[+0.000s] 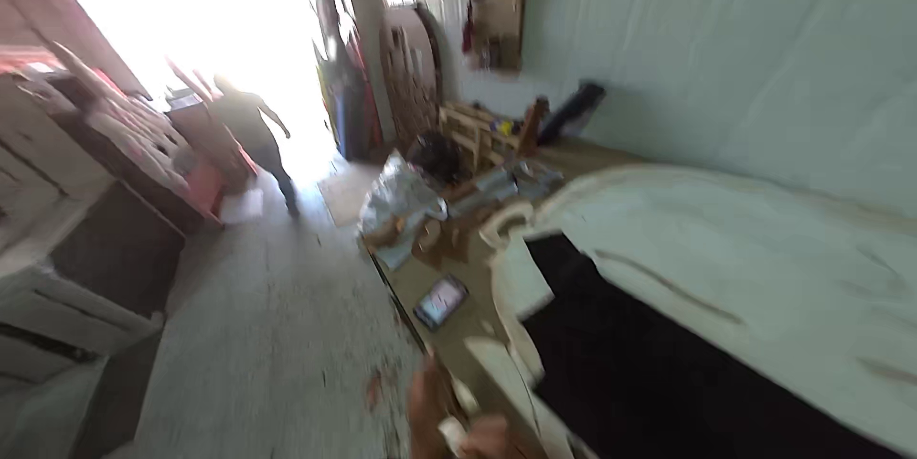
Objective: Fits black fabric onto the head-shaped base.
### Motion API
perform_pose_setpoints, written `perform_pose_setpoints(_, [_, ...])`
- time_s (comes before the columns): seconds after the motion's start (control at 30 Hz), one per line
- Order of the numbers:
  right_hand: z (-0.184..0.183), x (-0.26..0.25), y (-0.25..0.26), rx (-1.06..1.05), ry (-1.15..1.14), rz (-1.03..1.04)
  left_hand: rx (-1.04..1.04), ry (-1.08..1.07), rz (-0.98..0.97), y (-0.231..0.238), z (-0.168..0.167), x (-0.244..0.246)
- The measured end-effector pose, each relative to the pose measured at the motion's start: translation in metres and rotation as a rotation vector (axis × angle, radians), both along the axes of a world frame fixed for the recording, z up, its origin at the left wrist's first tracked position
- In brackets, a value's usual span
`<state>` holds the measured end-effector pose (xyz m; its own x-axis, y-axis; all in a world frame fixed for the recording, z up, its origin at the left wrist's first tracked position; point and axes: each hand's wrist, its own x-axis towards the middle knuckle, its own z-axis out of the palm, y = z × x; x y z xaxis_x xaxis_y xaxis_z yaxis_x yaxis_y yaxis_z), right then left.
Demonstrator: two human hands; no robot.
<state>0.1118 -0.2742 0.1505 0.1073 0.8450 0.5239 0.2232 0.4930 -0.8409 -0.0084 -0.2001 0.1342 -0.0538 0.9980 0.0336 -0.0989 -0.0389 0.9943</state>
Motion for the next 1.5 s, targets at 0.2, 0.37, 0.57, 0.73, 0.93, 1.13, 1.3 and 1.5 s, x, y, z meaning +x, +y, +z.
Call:
perform_pose_setpoints(0.2, [-0.064, 0.027, -0.031, -0.270, -0.252, 0.047, 0.105, -0.074, -0.136, 0.050, -0.008, -0.030])
perform_pose_setpoints(0.37, [-0.097, 0.067, -0.059, -0.801, -0.394, -0.155, 0.034, -0.101, -0.429, 0.047, -0.033, -0.041])
perform_pose_setpoints(0.57, [-0.122, 0.073, -0.110, -1.244, -0.509, -0.317, -0.152, -0.063, -0.890, 0.042, -0.068, -0.045])
perform_pose_setpoints(0.73, [-0.112, 0.071, -0.129, -1.253, -0.472, -0.532, -0.338, -0.067, -1.149, 0.042, -0.088, -0.034])
perform_pose_setpoints(0.93, [-0.071, 0.023, -0.079, -0.896, -0.298, -0.614, -0.504, 0.034, -1.134, 0.017, -0.090, 0.004])
perform_pose_setpoints(1.13, [-0.100, 0.037, -0.069, -0.748, -0.392, -0.771, -0.657, 0.044, -1.032, 0.003, -0.105, 0.039])
perform_pose_setpoints(1.3, [-0.122, 0.079, -0.078, -0.755, -0.521, -0.736, -0.776, 0.073, -1.015, -0.010, -0.122, 0.066])
perform_pose_setpoints(1.5, [-0.145, 0.128, -0.073, -0.804, -0.615, -0.661, -0.747, 0.188, -1.004, -0.010, -0.137, 0.055])
